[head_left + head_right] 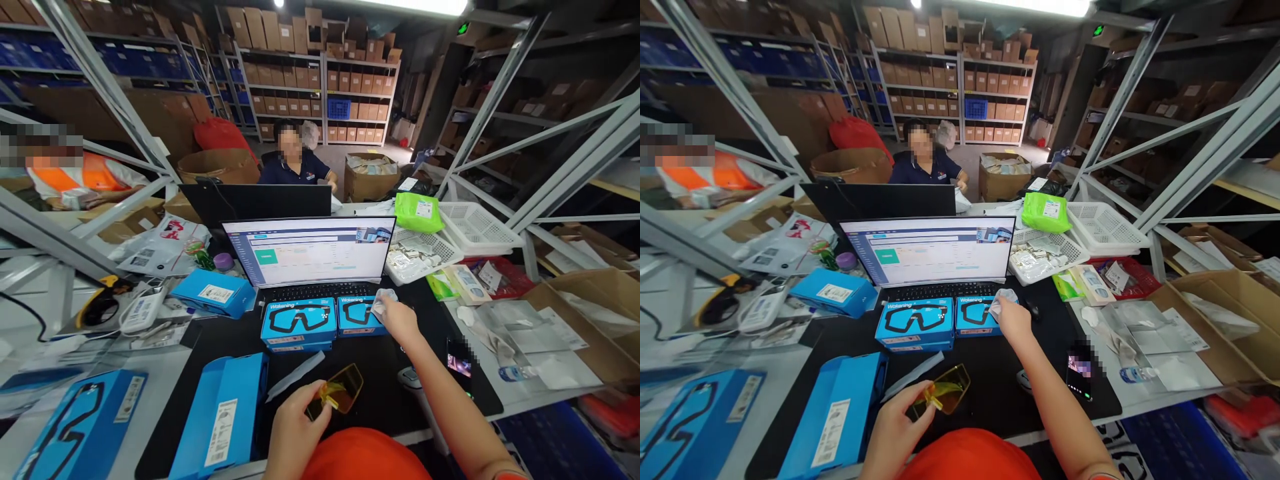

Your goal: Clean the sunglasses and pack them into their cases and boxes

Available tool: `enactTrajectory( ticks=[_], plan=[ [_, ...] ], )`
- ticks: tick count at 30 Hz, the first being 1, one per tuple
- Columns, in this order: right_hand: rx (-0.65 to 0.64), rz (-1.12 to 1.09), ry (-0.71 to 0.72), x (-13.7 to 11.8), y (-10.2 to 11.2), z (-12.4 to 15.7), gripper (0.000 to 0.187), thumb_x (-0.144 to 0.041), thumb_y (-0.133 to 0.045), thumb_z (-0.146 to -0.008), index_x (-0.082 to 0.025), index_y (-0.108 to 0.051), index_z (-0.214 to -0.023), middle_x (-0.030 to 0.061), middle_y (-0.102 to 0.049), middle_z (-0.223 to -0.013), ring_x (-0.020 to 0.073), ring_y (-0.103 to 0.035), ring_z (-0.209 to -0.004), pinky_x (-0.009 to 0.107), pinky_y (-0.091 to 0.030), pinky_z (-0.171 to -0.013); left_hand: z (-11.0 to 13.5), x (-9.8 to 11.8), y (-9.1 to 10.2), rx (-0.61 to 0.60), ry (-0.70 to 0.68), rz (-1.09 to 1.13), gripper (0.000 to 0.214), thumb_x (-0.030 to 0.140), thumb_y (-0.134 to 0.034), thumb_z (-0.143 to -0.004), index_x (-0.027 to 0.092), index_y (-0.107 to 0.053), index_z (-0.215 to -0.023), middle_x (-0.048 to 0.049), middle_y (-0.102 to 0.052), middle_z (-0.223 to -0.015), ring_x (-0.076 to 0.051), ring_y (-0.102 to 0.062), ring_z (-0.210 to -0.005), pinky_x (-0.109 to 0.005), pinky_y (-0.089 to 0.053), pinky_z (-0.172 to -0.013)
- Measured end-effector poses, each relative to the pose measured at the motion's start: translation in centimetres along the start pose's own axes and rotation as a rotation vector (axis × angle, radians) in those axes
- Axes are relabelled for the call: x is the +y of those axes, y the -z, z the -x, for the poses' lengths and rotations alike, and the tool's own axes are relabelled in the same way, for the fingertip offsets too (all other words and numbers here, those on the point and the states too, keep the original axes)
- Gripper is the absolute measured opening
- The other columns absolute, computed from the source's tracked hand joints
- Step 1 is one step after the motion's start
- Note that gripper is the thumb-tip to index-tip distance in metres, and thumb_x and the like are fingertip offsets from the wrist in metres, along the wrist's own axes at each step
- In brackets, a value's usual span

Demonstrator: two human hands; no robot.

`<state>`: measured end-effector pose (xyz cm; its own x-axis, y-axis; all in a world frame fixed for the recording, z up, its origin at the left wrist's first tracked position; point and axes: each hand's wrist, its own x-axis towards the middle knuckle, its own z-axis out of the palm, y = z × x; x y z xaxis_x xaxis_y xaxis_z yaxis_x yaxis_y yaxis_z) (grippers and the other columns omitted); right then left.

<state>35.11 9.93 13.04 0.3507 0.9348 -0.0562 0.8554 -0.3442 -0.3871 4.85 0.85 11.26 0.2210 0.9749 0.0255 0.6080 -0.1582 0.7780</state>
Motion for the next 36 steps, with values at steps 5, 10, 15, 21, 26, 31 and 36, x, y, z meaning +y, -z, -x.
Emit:
enactTrajectory(
  ticks=[5, 10, 15, 21, 26, 31, 36],
  plan=[
    [0.103, -0.076, 0.049, 0.6, -0.3, -0.1, 0.023, -0.016, -0.050, -0.087, -0.016, -0.069, -0.101, 0.0138, -0.073, -0.094, 0.0264, -0.069, -0.088, 0.033, -0.047, -0.076, 0.6, -0.7, 0.1, 0.093, 0.075, 0.078, 0.032, 0.032, -0.067, -0.074, 0.023, -0.078, -0.102, -0.0060, -0.080, -0.101, -0.026, -0.076, -0.092, -0.034, -0.063, -0.082],
    [0.296, -0.295, 0.182, 1.7, 0.9, 2.4, 0.028, -0.023, -0.040, -0.089, -0.017, -0.059, -0.109, 0.0134, -0.069, -0.109, 0.0263, -0.066, -0.100, 0.035, -0.051, -0.084, 0.7, -0.6, -0.2, 0.199, 0.171, 0.274, 0.037, 0.037, -0.070, -0.072, 0.020, -0.078, -0.105, -0.0076, -0.079, -0.102, -0.027, -0.076, -0.091, -0.036, -0.064, -0.083],
    [0.176, -1.052, 0.142, 0.5, 0.6, 8.1, 0.014, -0.034, -0.055, -0.087, -0.025, -0.048, -0.096, 0.0013, -0.062, -0.080, 0.0183, -0.059, -0.064, 0.026, -0.044, -0.054, 0.5, 1.0, 0.1, 0.343, 0.134, 0.341, 0.040, 0.038, -0.073, -0.072, 0.020, -0.078, -0.107, -0.0075, -0.079, -0.106, -0.028, -0.075, -0.096, -0.034, -0.064, -0.082],
    [-0.465, -1.577, -0.111, -4.7, 0.2, 14.6, 0.043, -0.049, -0.079, -0.073, -0.028, -0.043, -0.084, -0.0043, -0.055, -0.065, 0.0144, -0.049, -0.048, 0.023, -0.035, -0.045, 0.5, 2.1, -0.4, 0.368, 0.145, 0.382, 0.041, 0.040, -0.075, -0.073, 0.020, -0.077, -0.109, -0.0077, -0.078, -0.108, -0.028, -0.075, -0.095, -0.036, -0.063, -0.085],
    [-0.501, -1.683, -0.169, -8.5, -0.4, 16.1, 0.043, -0.042, -0.084, -0.066, -0.026, -0.046, -0.080, -0.0052, -0.053, -0.063, 0.0128, -0.045, -0.049, 0.022, -0.033, -0.046, 0.4, 2.8, -0.9, 0.313, 0.170, 0.354, 0.042, 0.040, -0.072, -0.075, 0.020, -0.075, -0.113, -0.0074, -0.078, -0.108, -0.028, -0.075, -0.094, -0.035, -0.062, -0.084],
    [-0.081, -1.451, -0.092, -10.1, -2.7, 16.3, 0.042, -0.020, -0.078, -0.056, -0.024, -0.037, -0.063, -0.0081, -0.043, -0.057, 0.0101, -0.034, -0.052, 0.021, -0.030, -0.048, 0.5, 3.0, -0.8, 0.448, -0.045, 0.087, 0.030, 0.038, -0.066, -0.080, 0.024, -0.078, -0.104, -0.0075, -0.080, -0.100, -0.026, -0.077, -0.086, -0.032, -0.063, -0.075],
    [-0.065, -1.365, -0.075, -9.9, -2.9, 15.8, 0.044, -0.018, -0.066, -0.053, -0.024, -0.023, -0.052, -0.0094, -0.029, -0.051, 0.0082, -0.020, -0.053, 0.020, -0.022, -0.047, 1.0, 2.5, -0.6, 0.510, -0.182, -0.087, 0.027, 0.034, -0.063, -0.085, 0.024, -0.077, -0.106, -0.0088, -0.080, -0.099, -0.026, -0.077, -0.087, -0.033, -0.064, -0.076]
  ],
)
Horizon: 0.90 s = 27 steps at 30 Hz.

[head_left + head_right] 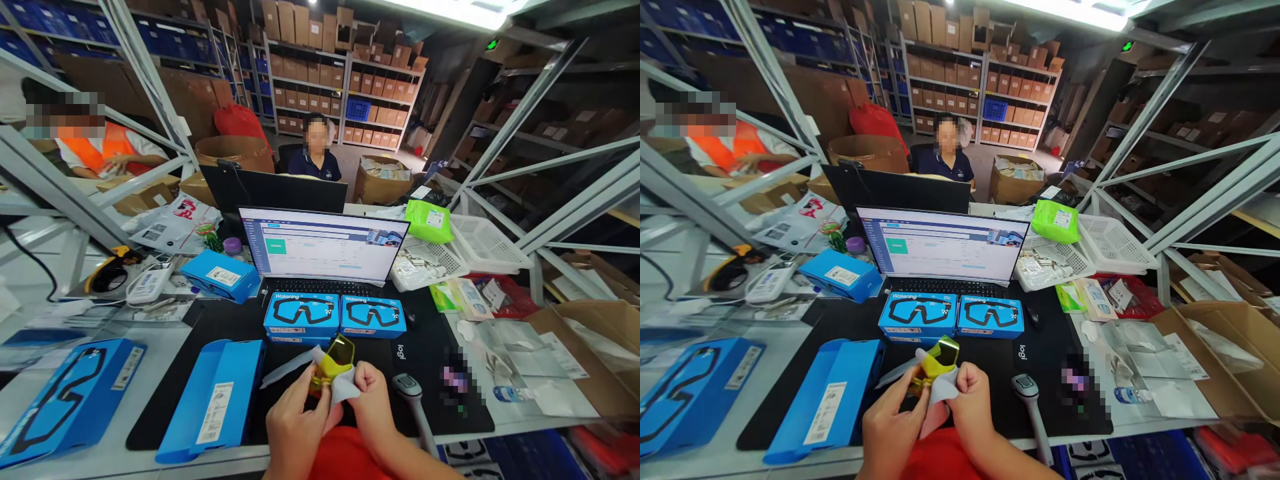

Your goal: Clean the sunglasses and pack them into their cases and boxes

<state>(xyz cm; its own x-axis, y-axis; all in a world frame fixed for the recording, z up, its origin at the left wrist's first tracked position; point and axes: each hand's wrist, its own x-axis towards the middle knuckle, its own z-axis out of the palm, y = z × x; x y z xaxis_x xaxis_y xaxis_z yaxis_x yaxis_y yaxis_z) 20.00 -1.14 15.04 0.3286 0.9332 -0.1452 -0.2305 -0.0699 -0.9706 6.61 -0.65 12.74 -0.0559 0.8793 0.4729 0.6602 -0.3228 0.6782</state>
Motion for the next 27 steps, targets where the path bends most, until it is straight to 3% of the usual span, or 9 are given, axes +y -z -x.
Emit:
enactTrajectory(
  ticks=[5, 9, 13, 16, 20, 24, 27],
  plan=[
    [0.003, -0.064, -0.058, -1.4, 0.7, -1.7, 0.034, -0.014, -0.059, -0.049, -0.024, -0.027, -0.052, -0.0095, -0.031, -0.049, 0.0082, -0.024, -0.051, 0.020, -0.022, -0.047, -0.1, 0.3, 0.3, 0.003, -0.128, 0.019, 0.030, 0.030, -0.067, -0.086, 0.023, -0.074, -0.114, -0.0094, -0.079, -0.101, -0.025, -0.077, -0.086, -0.030, -0.064, -0.075],
    [0.014, -0.217, -0.159, -2.1, 0.4, -3.3, 0.035, -0.024, -0.064, -0.059, -0.025, -0.028, -0.059, -0.0100, -0.031, -0.052, 0.0090, -0.027, -0.049, 0.021, -0.027, -0.047, -0.7, 0.6, 0.5, -0.019, -0.208, 0.023, 0.032, 0.025, -0.064, -0.088, 0.022, -0.072, -0.118, -0.0084, -0.079, -0.104, -0.024, -0.077, -0.087, -0.029, -0.064, -0.076],
    [0.095, -0.109, -0.039, -0.2, -0.9, -2.0, 0.038, -0.024, -0.065, -0.062, -0.024, -0.027, -0.059, -0.0090, -0.030, -0.056, 0.0095, -0.025, -0.052, 0.021, -0.025, -0.047, -1.1, -0.1, 0.5, 0.006, -0.201, -0.009, 0.031, 0.028, -0.061, -0.090, 0.021, -0.072, -0.118, -0.0102, -0.079, -0.104, -0.024, -0.077, -0.087, -0.030, -0.064, -0.076],
    [-0.001, -0.029, 0.075, 1.1, -1.4, -0.5, 0.042, -0.020, -0.064, -0.060, -0.024, -0.023, -0.053, -0.0086, -0.028, -0.052, 0.0092, -0.023, -0.053, 0.022, -0.023, -0.048, -1.2, -0.7, 0.6, 0.032, -0.161, 0.002, 0.030, 0.031, -0.057, -0.092, 0.020, -0.073, -0.116, -0.0108, -0.079, -0.102, -0.025, -0.077, -0.087, -0.031, -0.065, -0.074],
    [-0.064, -0.119, -0.077, -0.5, -0.8, -1.6, 0.040, -0.022, -0.068, -0.060, -0.023, -0.029, -0.055, -0.0091, -0.029, -0.054, 0.0091, -0.025, -0.053, 0.022, -0.029, -0.048, -1.7, -0.2, 0.8, 0.033, -0.213, 0.014, 0.028, 0.028, -0.063, -0.090, 0.018, -0.072, -0.114, -0.0112, -0.079, -0.098, -0.023, -0.077, -0.083, -0.028, -0.064, -0.074],
    [-0.019, -0.284, -0.133, -2.8, -0.1, -4.0, 0.043, -0.031, -0.074, -0.062, -0.024, -0.031, -0.059, -0.0090, -0.032, -0.056, 0.0098, -0.028, -0.052, 0.023, -0.035, -0.049, -2.3, 0.6, 0.8, 0.037, -0.343, 0.034, 0.024, 0.023, -0.062, -0.092, 0.016, -0.070, -0.113, -0.0090, -0.080, -0.094, -0.020, -0.077, -0.080, -0.025, -0.063, -0.073],
    [0.087, -0.188, -0.092, -2.1, -0.3, -3.3, 0.040, -0.027, -0.070, -0.062, -0.024, -0.030, -0.058, -0.0084, -0.034, -0.056, 0.0096, -0.027, -0.052, 0.022, -0.033, -0.047, -2.4, 0.4, 0.5, 0.038, -0.366, 0.033, 0.024, 0.024, -0.060, -0.093, 0.013, -0.070, -0.112, -0.0110, -0.080, -0.095, -0.020, -0.077, -0.080, -0.025, -0.063, -0.073]
  ],
)
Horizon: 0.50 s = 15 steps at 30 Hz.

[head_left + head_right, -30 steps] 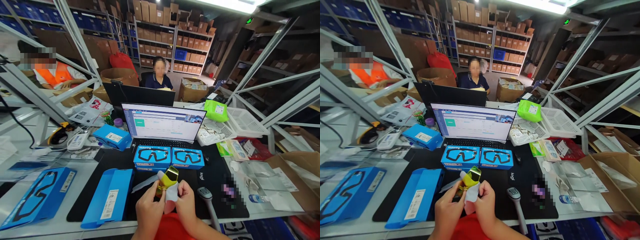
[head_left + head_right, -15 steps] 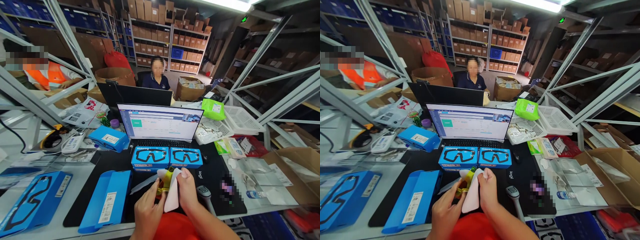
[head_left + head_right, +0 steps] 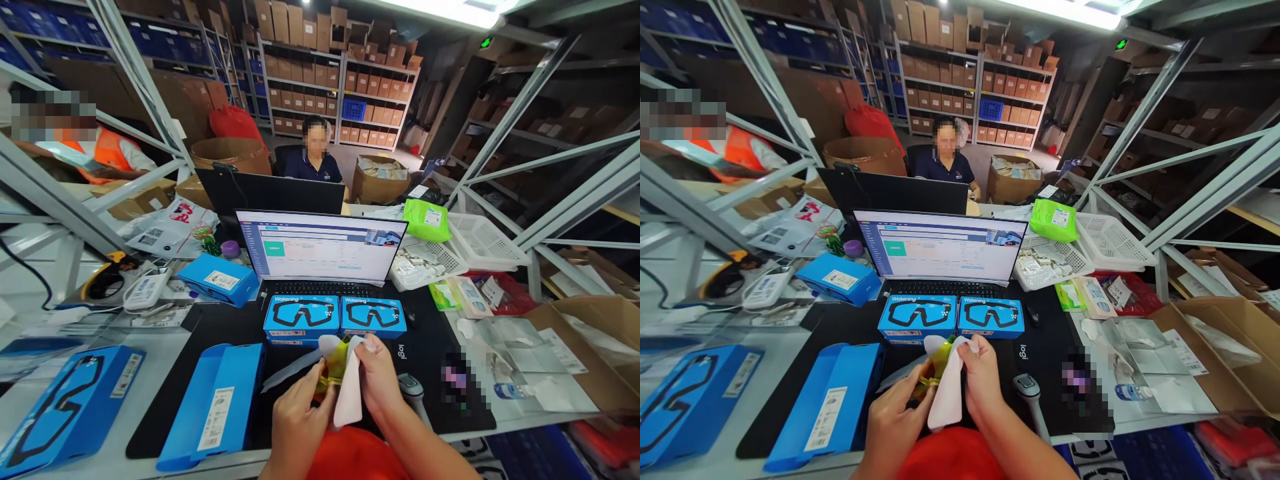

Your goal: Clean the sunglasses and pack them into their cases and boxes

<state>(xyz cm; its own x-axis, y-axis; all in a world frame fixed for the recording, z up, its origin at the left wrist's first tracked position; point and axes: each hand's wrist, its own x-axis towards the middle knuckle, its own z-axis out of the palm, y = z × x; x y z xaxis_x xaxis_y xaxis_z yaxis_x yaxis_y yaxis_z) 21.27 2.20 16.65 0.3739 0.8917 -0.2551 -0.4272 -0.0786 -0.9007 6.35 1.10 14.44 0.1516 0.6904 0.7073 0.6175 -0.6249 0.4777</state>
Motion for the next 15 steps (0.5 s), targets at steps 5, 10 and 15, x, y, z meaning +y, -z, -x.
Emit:
enactTrajectory(
  ticks=[5, 10, 15],
  plan=[
    [-0.008, 0.297, 0.289, 2.9, 0.6, 2.9, 0.035, -0.016, -0.060, -0.057, -0.023, -0.026, -0.050, -0.0082, -0.031, -0.050, 0.0087, -0.023, -0.052, 0.022, -0.020, -0.047, 0.8, -0.5, -0.2, 0.037, 0.058, -0.026, 0.027, 0.023, -0.051, -0.096, 0.009, -0.071, -0.108, -0.0144, -0.079, -0.092, -0.021, -0.077, -0.077, -0.025, -0.064, -0.067],
    [-0.125, 0.222, 0.081, 1.3, 1.8, 1.6, 0.043, -0.019, -0.069, -0.059, -0.024, -0.027, -0.053, -0.0104, -0.028, -0.049, 0.0074, -0.025, -0.048, 0.021, -0.025, -0.044, 0.9, -0.2, 0.0, -0.038, 0.060, 0.073, 0.027, 0.029, -0.059, -0.093, 0.011, -0.071, -0.110, -0.0108, -0.079, -0.089, -0.019, -0.077, -0.073, -0.022, -0.063, -0.067],
    [-0.375, 0.521, 0.115, -1.3, 4.0, -0.9, 0.023, -0.037, -0.067, -0.088, -0.016, -0.063, -0.082, -0.0032, -0.057, -0.070, 0.0111, -0.051, -0.056, 0.025, -0.048, -0.053, -0.5, -0.9, 1.4, -0.229, -0.004, 0.156, 0.029, 0.016, -0.059, -0.085, 0.016, -0.070, -0.112, -0.0062, -0.080, -0.095, -0.017, -0.077, -0.081, -0.021, -0.062, -0.073]
  ],
)
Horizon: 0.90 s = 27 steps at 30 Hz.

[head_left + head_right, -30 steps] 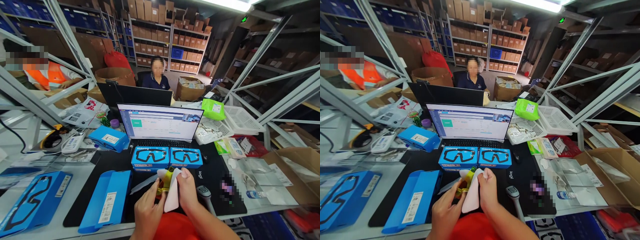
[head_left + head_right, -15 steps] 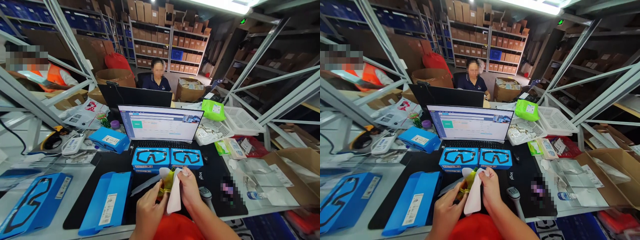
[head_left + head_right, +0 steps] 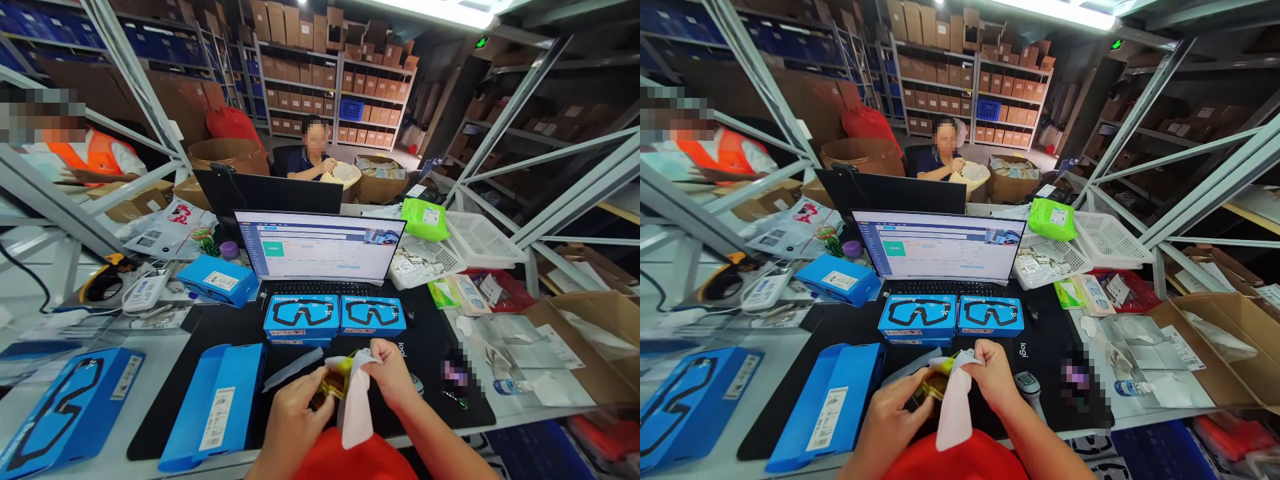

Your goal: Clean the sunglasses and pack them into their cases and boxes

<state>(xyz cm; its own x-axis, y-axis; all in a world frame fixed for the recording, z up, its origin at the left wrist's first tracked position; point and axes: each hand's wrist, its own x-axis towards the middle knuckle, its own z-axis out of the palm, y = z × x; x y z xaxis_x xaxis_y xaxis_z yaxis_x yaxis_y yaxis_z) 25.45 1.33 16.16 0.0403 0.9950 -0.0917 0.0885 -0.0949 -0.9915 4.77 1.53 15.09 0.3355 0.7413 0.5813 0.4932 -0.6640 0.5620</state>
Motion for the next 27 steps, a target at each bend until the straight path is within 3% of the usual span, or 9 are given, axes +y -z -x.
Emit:
enactTrajectory(
  ticks=[4, 7, 9, 12, 15, 19, 22, 24, 27],
  plan=[
    [-0.156, 0.178, 0.037, -0.4, 2.4, 0.4, 0.032, -0.036, -0.060, -0.098, -0.017, -0.060, -0.124, 0.0083, -0.063, -0.123, 0.0238, -0.065, -0.102, 0.043, -0.058, -0.084, -1.1, -0.1, 1.8, -0.230, -0.100, -0.017, 0.040, 0.011, -0.060, -0.079, 0.019, -0.066, -0.118, -0.0051, -0.079, -0.102, -0.020, -0.077, -0.085, -0.027, -0.063, -0.074],
    [-0.280, 0.278, 0.056, -1.0, 2.5, 1.0, 0.018, -0.031, -0.069, -0.090, -0.015, -0.067, -0.098, 0.0022, -0.067, -0.095, 0.0167, -0.064, -0.079, 0.031, -0.054, -0.071, -1.6, 0.5, 1.6, -0.399, -0.163, -0.063, 0.039, 0.008, -0.061, -0.074, 0.019, -0.068, -0.111, -0.0043, -0.079, -0.100, -0.022, -0.076, -0.080, -0.032, -0.063, -0.068],
    [-0.405, 0.492, 0.103, -1.2, 1.1, 1.5, 0.021, -0.018, -0.073, -0.078, -0.016, -0.057, -0.065, -0.0059, -0.052, -0.062, 0.0088, -0.045, -0.056, 0.023, -0.035, -0.056, -1.6, 0.7, 0.8, -0.480, -0.218, -0.088, 0.032, 0.005, -0.060, -0.071, 0.019, -0.068, -0.098, -0.0035, -0.079, -0.089, -0.023, -0.075, -0.072, -0.034, -0.061, -0.063],
    [-0.383, 0.854, 0.146, -1.0, -1.8, 2.2, 0.031, -0.009, -0.067, -0.065, -0.018, -0.039, -0.057, -0.0081, -0.035, -0.055, 0.0090, -0.024, -0.054, 0.029, -0.015, -0.054, -0.9, 0.3, -0.4, -0.429, -0.266, -0.115, 0.023, 0.004, -0.059, -0.071, 0.017, -0.067, -0.089, -0.0058, -0.078, -0.083, -0.026, -0.074, -0.071, -0.035, -0.060, -0.062],
    [-0.308, 0.837, 0.087, -0.5, -3.0, 2.2, 0.029, -0.007, -0.061, -0.065, -0.020, -0.036, -0.061, -0.0086, -0.036, -0.058, 0.0096, -0.025, -0.056, 0.028, -0.015, -0.054, 0.0, -0.7, -0.6, -0.371, -0.212, -0.041, 0.023, 0.009, -0.060, -0.075, 0.018, -0.068, -0.094, -0.0061, -0.078, -0.087, -0.024, -0.075, -0.074, -0.031, -0.059, -0.064],
    [-0.647, 0.527, 0.016, -0.7, 0.5, 0.9, 0.032, -0.005, -0.060, -0.064, -0.020, -0.031, -0.060, -0.0110, -0.028, -0.056, 0.0082, -0.025, -0.057, 0.022, -0.018, -0.052, 0.9, -1.4, 0.3, -0.373, -0.061, 0.081, 0.023, 0.012, -0.059, -0.078, 0.023, -0.070, -0.095, -0.0017, -0.076, -0.076, -0.017, -0.072, -0.065, -0.022, -0.055, -0.061],
    [-0.783, 0.454, 0.003, -1.6, 2.8, 0.3, 0.032, -0.003, -0.058, -0.063, -0.020, -0.031, -0.060, -0.0117, -0.028, -0.055, 0.0072, -0.025, -0.056, 0.020, -0.019, -0.051, 0.9, -1.2, 0.4, -0.324, -0.029, 0.118, 0.023, 0.014, -0.061, -0.078, 0.022, -0.071, -0.097, -0.0031, -0.077, -0.080, -0.017, -0.073, -0.068, -0.022, -0.056, -0.065],
    [-0.757, 0.527, 0.029, -2.0, 2.3, 0.5, 0.032, -0.002, -0.058, -0.061, -0.019, -0.031, -0.057, -0.0115, -0.028, -0.054, 0.0073, -0.024, -0.055, 0.020, -0.019, -0.051, 0.6, -0.7, 0.0, -0.320, -0.037, 0.119, 0.020, 0.014, -0.061, -0.077, 0.021, -0.072, -0.092, -0.0033, -0.076, -0.078, -0.017, -0.073, -0.067, -0.022, -0.056, -0.063],
    [-0.516, 0.767, 0.064, -2.2, -0.6, 1.1, 0.034, -0.004, -0.061, -0.062, -0.018, -0.032, -0.053, -0.0104, -0.026, -0.051, 0.0090, -0.021, -0.055, 0.025, -0.016, -0.052, 0.1, -0.2, -0.7, -0.324, -0.069, 0.079, 0.012, 0.012, -0.060, -0.077, 0.020, -0.069, -0.078, -0.0026, -0.072, -0.066, -0.018, -0.071, -0.061, -0.023, -0.055, -0.059]
  ],
)
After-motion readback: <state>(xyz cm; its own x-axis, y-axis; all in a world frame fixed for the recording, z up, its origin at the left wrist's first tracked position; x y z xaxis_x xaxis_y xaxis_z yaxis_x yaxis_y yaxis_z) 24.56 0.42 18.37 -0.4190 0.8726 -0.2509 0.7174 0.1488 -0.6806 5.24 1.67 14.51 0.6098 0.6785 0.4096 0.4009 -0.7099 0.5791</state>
